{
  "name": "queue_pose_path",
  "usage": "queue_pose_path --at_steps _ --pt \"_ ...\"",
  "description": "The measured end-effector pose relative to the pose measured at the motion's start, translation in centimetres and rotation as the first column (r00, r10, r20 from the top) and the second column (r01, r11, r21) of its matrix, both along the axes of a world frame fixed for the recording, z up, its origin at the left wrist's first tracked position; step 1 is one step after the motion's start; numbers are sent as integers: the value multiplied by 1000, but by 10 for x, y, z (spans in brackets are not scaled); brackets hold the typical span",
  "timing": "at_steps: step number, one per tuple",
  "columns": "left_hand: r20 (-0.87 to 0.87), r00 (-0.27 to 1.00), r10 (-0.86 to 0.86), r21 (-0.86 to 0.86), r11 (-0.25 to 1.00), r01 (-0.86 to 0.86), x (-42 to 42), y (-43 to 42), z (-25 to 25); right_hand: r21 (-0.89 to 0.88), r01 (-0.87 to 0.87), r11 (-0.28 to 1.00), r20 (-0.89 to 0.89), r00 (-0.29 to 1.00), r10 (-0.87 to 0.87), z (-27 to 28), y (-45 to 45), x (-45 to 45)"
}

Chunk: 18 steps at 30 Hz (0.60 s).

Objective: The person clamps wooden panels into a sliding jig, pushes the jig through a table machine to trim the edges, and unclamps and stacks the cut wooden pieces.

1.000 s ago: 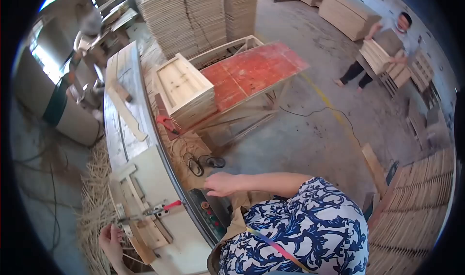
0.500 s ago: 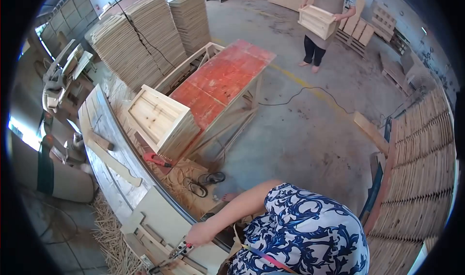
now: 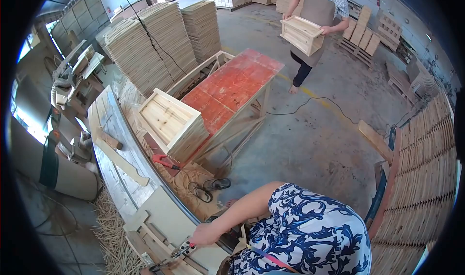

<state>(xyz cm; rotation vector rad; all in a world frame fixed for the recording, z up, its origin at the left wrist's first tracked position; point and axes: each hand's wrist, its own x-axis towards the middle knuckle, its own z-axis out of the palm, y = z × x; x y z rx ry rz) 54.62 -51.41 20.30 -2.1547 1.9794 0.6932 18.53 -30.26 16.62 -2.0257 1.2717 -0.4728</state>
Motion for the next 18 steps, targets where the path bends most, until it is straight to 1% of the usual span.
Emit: queue_pose_path --at_steps 3,7,9,10,12,16,18 --pt "1 1000 -3 0 1000 3 1 2 -1 25 1 1000 24 1000 -2 3 2 -2" --pt "9 1000 6 -3 1000 -6 -3 6 -4 -3 5 1000 34 999 -5 4 4 -2" --pt "6 1000 14 -9 1000 -14 -3 7 -5 30 24 999 27 999 -25 7 5 -1" --pt "0 1000 21 -11 1000 -21 -2 9 -6 21 19 1000 25 1000 -19 6 5 0" --pt "-10 1000 27 -15 1000 -27 3 10 -6 -68 88 994 75 994 -83 2 5 6" --pt "-31 999 44 -12 999 -45 12 15 -10 -108 57 992 82 995 -48 46 6 1" --pt "-43 998 52 -8 999 -53 19 19 -11 -64 48 997 -61 997 -52 65 7 1"
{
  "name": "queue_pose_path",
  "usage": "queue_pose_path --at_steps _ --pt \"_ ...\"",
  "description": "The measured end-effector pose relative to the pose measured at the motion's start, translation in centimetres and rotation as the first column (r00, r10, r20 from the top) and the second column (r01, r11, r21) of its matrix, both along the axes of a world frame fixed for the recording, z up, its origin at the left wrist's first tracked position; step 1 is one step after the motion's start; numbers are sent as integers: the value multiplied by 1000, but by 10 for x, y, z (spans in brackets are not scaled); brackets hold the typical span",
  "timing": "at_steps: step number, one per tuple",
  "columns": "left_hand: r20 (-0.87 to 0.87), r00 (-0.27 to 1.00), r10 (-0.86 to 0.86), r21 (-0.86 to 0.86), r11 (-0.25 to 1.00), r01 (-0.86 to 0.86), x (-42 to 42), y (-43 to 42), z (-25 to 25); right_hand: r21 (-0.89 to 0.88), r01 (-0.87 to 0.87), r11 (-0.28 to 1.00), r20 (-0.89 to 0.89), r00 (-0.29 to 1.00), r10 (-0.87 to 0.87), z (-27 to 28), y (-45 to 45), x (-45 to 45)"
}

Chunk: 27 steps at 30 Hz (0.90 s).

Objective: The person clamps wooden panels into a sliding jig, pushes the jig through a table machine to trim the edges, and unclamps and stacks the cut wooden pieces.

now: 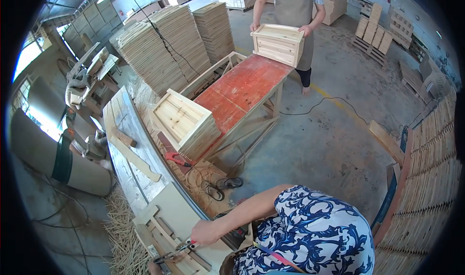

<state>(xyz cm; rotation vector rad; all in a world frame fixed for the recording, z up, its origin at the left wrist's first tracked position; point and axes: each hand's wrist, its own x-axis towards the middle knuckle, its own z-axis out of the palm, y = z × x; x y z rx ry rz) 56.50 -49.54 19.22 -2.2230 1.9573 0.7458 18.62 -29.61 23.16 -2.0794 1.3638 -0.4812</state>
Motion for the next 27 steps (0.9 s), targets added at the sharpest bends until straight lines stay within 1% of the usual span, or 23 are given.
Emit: queue_pose_path --at_steps 4,6,7,9,10,12,13,15,16,17,18,19,21,22,23,25,26,27 --pt "-29 999 17 4 1000 -17 24 -3 -1 -44 -10 999 12 1000 10 2 -2 4" --pt "-46 999 25 18 1000 -24 34 -7 -1 -69 -34 997 -47 998 30 7 -5 1" --pt "-55 998 28 24 999 -26 41 -11 -2 -60 -46 997 -46 998 43 9 -7 1" --pt "-69 997 40 45 998 -37 54 -16 -4 -49 -12 999 -23 1000 11 18 -10 4" --pt "-71 996 47 54 998 -43 61 -18 -4 -36 -32 999 -22 999 31 19 -12 5" --pt "-82 995 52 70 996 -46 69 -27 -2 -157 -8 988 44 999 15 23 -16 8" --pt "-92 995 49 79 996 -42 71 -32 0 -149 -13 989 47 999 20 28 -19 11" --pt "-106 994 33 80 997 -25 72 -40 10 -199 5 980 170 985 30 41 -28 21" --pt "-116 993 16 77 997 -7 71 -41 14 -196 6 981 173 984 28 41 -33 31" --pt "-126 992 -3 67 998 12 69 -42 22 -199 -12 980 193 980 51 40 -39 45" --pt "-147 987 -66 23 997 70 61 -32 32 -203 -28 979 210 975 72 43 -44 50" --pt "-146 986 -76 25 996 80 55 -19 46 -201 -18 979 211 976 61 44 -47 53" --pt "-309 925 -221 -32 975 222 46 4 75 -175 -24 984 176 983 55 50 -49 55" --pt "-126 963 -239 -47 971 235 41 8 83 -173 -21 985 178 983 52 52 -48 54" --pt "-126 963 -238 -48 971 234 44 12 80 -162 -30 986 178 982 59 52 -48 54" --pt "-160 961 -226 -156 967 202 47 18 70 -158 -40 987 171 983 67 54 -47 53" --pt "-161 960 -229 -164 965 203 44 21 71 -162 -36 986 169 984 63 53 -46 53" --pt "-184 971 -151 -184 976 117 40 28 72 -166 -31 986 168 984 60 52 -46 53"
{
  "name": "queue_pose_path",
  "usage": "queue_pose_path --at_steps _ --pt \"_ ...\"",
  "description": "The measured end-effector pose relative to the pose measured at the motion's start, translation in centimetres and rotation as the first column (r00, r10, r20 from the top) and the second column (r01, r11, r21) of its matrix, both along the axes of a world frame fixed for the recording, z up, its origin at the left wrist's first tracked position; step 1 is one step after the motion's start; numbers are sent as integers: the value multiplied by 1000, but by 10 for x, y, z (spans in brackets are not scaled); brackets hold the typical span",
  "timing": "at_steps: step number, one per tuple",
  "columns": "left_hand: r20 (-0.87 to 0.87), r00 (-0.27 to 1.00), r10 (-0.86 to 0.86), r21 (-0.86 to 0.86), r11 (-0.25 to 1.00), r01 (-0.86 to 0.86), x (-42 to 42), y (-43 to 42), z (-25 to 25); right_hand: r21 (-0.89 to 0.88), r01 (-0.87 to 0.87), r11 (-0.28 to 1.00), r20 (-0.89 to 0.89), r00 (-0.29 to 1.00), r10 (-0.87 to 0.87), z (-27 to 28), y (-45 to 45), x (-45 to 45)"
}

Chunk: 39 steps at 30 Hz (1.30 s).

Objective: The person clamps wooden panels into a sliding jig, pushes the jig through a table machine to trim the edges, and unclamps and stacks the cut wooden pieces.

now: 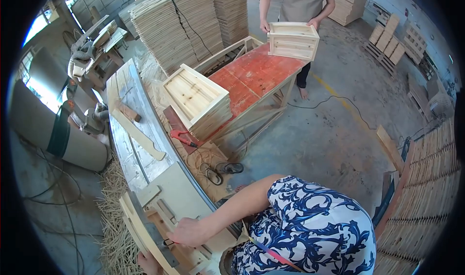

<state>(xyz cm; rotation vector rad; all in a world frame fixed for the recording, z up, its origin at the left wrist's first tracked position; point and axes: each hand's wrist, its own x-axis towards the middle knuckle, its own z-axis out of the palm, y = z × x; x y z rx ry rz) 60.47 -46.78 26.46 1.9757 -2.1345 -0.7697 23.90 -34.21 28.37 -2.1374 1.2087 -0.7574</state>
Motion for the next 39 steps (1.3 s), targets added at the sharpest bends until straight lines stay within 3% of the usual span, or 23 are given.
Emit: queue_pose_path --at_steps 2,5,9,11,13,14,19,20,22,23,25,26,28,30,31,33,34,36,38,39 --pt "-31 996 82 -22 996 -83 -10 15 11 -4 -7 1000 -13 1000 7 1 0 -1" --pt "76 995 63 -365 931 -31 -37 42 76 12 -34 999 -40 999 34 7 1 -6" --pt "-14 992 127 -553 826 -113 -76 83 173 16 -45 999 -45 998 46 9 1 -6" --pt "-44 988 151 -611 778 -146 -73 96 198 -3 -55 998 -29 998 55 10 2 -8" --pt "-193 954 231 -718 630 -297 -61 97 216 -17 -68 998 -9 998 67 5 1 -6" --pt "-192 952 237 -721 624 -301 -54 97 224 -22 -53 998 6 999 54 0 -1 -2" --pt "-275 942 190 -892 314 -324 -20 100 253 -31 -105 994 -51 993 104 -5 -6 -3" --pt "-276 939 204 -893 307 -329 -22 106 258 -27 -114 993 -50 992 112 -2 -6 -5" --pt "-518 854 49 -818 262 -511 -29 113 267 -25 -135 990 -53 990 134 4 -6 -10" --pt "-517 854 55 -820 255 -513 -25 120 270 -6 -134 991 -69 989 133 10 -5 -14" --pt "-515 826 232 -790 247 -562 -18 128 273 12 -132 991 -86 987 133 22 -9 -25" --pt "-512 824 243 -790 243 -563 -14 124 271 -32 -53 998 -22 998 53 32 -11 -29" --pt "-856 517 -30 -461 499 -734 2 101 253 -26 21 999 99 995 -19 64 -15 -44" --pt "-957 278 -78 -272 568 -777 5 121 238 -20 3 1000 288 958 3 78 -34 -51" --pt "-955 290 -56 -270 565 -780 -6 126 243 -50 -9 999 421 906 29 70 -51 -43" --pt "-950 313 5 -258 556 -790 -11 124 237 -100 -8 995 355 934 43 103 -58 -52" --pt "-944 330 28 -263 540 -800 -14 125 234 125 -193 973 564 821 90 114 -56 -55" --pt "-929 363 66 -283 504 -816 -24 136 227 95 -307 947 698 699 157 106 -73 -41" --pt "-921 388 -27 -344 523 -780 -49 135 221 144 -472 870 791 583 186 111 -77 -35" --pt "-925 381 -14 -335 504 -796 -48 141 212 83 -503 860 808 539 237 116 -74 -28"
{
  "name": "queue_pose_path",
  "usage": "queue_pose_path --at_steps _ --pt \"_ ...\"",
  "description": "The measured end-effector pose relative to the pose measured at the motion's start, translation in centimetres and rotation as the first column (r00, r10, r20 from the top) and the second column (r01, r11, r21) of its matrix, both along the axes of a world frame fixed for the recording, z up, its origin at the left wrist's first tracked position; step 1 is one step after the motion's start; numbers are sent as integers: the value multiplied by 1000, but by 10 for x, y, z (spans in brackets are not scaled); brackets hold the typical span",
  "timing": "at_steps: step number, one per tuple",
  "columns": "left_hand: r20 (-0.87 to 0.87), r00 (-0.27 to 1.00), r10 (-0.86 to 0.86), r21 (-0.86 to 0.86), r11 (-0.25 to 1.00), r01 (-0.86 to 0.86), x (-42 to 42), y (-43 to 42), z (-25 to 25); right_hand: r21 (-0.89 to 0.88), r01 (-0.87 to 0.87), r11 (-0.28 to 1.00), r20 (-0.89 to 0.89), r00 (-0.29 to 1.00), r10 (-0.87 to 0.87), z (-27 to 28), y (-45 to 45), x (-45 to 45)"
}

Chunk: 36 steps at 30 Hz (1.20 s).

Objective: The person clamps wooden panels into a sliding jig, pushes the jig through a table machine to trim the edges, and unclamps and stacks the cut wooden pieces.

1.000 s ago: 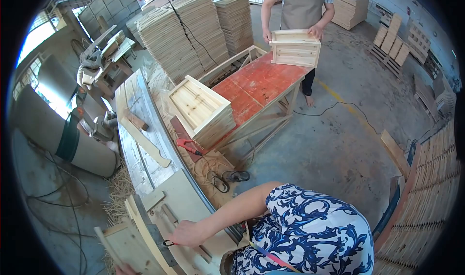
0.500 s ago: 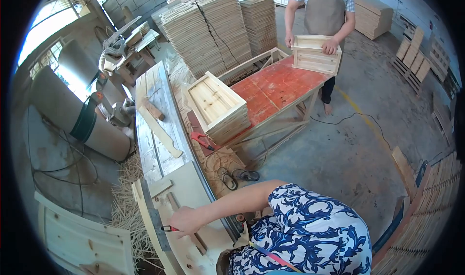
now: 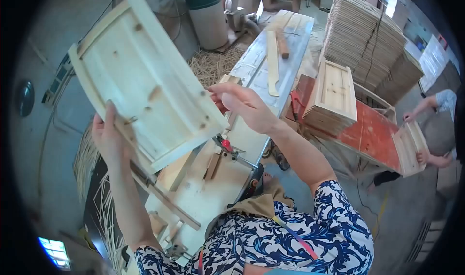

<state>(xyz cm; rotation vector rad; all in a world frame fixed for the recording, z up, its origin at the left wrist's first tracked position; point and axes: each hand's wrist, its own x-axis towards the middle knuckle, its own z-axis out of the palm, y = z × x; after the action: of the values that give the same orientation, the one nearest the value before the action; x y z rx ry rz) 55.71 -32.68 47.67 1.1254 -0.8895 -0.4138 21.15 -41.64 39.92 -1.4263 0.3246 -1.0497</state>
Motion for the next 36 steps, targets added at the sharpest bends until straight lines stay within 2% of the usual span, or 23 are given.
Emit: queue_pose_path --at_steps 2,3,4,5,7,11,13,17,18,19,20,21,22,23,25,27,28,29,30,31,32,34,36 --pt "11 989 -146 -12 989 147 -3 -5 -10 -47 2 999 53 999 0 3 2 7" --pt "16 985 -173 -7 985 173 -7 -8 -10 -99 -8 995 3 1000 9 -2 0 11" --pt "19 987 -157 -12 987 157 -22 7 11 -167 -11 986 -28 1000 6 11 12 3" --pt "-3 989 -148 -7 989 148 -24 6 5 -167 29 986 -24 999 -34 4 10 5" --pt "-1 986 -166 0 986 166 -23 6 -2 -245 35 969 -279 954 -105 -2 8 8" --pt "-27 969 -247 -22 969 246 -12 8 -4 -342 115 932 -227 953 -201 11 24 10" --pt "-7 971 -237 -7 971 237 0 9 -10 -222 104 970 -190 971 -147 12 30 19" --pt "-40 983 -178 4 984 178 -24 21 -1 -250 113 962 -234 957 -173 8 35 26" --pt "-56 987 -149 20 988 151 -28 29 2 -332 140 933 -211 953 -219 10 37 27" --pt "-4 996 -90 29 996 90 -37 39 9 -295 149 944 -274 933 -234 11 39 27" --pt "-5 993 -117 166 979 116 -25 57 10 -263 126 956 -350 911 -217 11 40 32" --pt "72 997 -16 214 977 1 -31 76 20 -177 67 982 -173 980 -98 22 44 41" --pt "107 994 37 123 991 -50 -28 96 23 -565 147 812 -131 955 -264 26 36 52" --pt "150 986 70 42 996 -77 -23 122 21 -445 105 889 -175 964 -201 40 42 61" --pt "142 969 205 83 973 -218 -34 167 35 -358 138 923 -139 970 -199 40 29 73" --pt "114 967 227 0 973 -229 -31 240 22 -323 92 942 -225 959 -171 65 35 93" --pt "102 947 305 26 951 -309 -37 272 19 -586 133 799 -225 921 -318 59 7 99" --pt "90 922 377 41 923 -381 -47 303 18 -806 161 570 -143 881 -452 56 -13 112" --pt "26 850 525 63 848 -526 -56 332 17 -621 77 780 -164 960 -226 76 2 138" --pt "-6 814 581 67 812 -580 -59 367 6 -398 -39 916 -149 989 -23 103 20 159" --pt "-42 753 656 66 754 -653 -52 402 -14 -409 -89 908 -168 986 21 121 38 185" --pt "-120 605 787 92 615 -783 -54 453 -49 -626 -40 779 -173 981 -89 152 62 223" --pt "-240 418 876 108 452 -886 -53 500 -91 -705 -41 708 -169 979 -112 174 91 276"
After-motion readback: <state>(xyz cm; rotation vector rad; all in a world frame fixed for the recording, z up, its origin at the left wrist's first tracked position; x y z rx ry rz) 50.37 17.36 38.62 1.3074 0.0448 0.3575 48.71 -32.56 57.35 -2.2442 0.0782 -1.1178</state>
